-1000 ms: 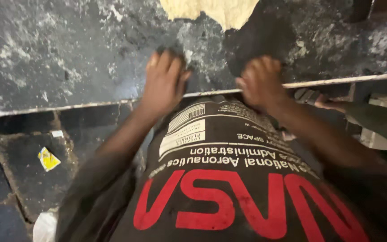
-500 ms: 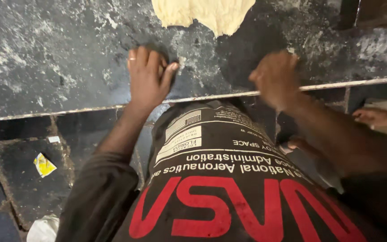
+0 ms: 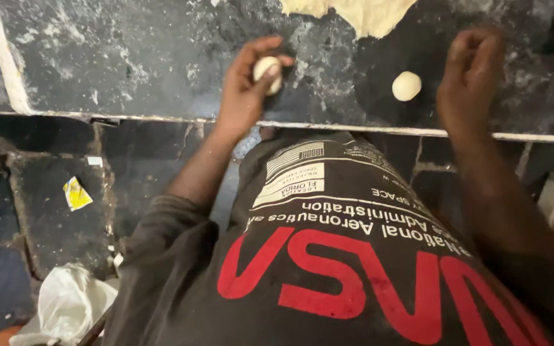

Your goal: The person portions and shapes pieces of dough into balls on a floured surface before placing them onto a baking tray.

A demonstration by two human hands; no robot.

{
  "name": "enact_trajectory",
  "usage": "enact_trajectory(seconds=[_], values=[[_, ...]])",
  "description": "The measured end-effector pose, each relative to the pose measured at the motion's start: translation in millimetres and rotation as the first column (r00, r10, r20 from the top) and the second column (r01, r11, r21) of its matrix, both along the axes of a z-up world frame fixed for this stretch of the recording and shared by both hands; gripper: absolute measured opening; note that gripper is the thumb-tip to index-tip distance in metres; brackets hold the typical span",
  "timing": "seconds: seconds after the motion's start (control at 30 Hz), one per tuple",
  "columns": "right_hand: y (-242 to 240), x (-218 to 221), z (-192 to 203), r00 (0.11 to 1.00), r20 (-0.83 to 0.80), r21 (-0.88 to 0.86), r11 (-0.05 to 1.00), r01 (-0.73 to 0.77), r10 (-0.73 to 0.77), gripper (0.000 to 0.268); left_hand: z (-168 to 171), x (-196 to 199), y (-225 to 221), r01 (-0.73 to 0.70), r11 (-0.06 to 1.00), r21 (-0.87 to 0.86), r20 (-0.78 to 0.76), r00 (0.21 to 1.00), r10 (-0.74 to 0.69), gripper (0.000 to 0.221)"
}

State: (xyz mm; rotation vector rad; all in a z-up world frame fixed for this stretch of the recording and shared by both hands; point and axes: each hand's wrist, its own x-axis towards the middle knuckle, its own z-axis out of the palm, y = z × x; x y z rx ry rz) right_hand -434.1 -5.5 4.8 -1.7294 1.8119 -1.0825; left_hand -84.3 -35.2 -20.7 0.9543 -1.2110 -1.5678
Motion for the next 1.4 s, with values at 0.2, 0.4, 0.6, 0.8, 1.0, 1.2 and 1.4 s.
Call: enact_trajectory(seconds=[0.2,0.4,0.6,0.8,1.0,1.2,1.4], values=[[-14,99,61,0.724,0.009,-0.189,0.712,-0.676,0.69,0.035,37,-50,-2,0.319,0.926,0.204,-0.381,0.897,-0.225,0.059],[-3,102,61,0.651,-0.029,0.047,0.652,-0.757,0.759,0.016,46,-27,-8,0.711,0.672,0.207,-0.018,0.69,-0.724,0.032],[-3,68,78,0.507,0.138,0.069,0.502,-0.862,0.851,0.013,51,-16,1,0.717,0.669,0.195,0.201,0.639,-0.743,0.028],[-25,40,57,0.909,-0.001,0.151,0.899,-0.412,0.417,0.028,30,-6,-17,-0.036,0.998,-0.05,0.35,0.935,0.051,0.019],[-36,42,17,0.62,-0.774,-0.177,0.893,-0.413,0.133,0.036,3,4,-2,0.214,0.748,-0.628,0.719,0.527,0.453,0.023],[-15,2,-30,0.802,-0.528,0.018,0.948,-0.317,0.278,0.018,-3,35,-8,0.355,0.7,-0.62,0.784,0.313,0.536,0.038],[-44,32,-76,0.764,-0.615,-0.041,0.96,-0.279,0.196,0.02,-21,-33,-53,0.287,0.783,-0.552,0.799,0.451,0.398,0.045]])
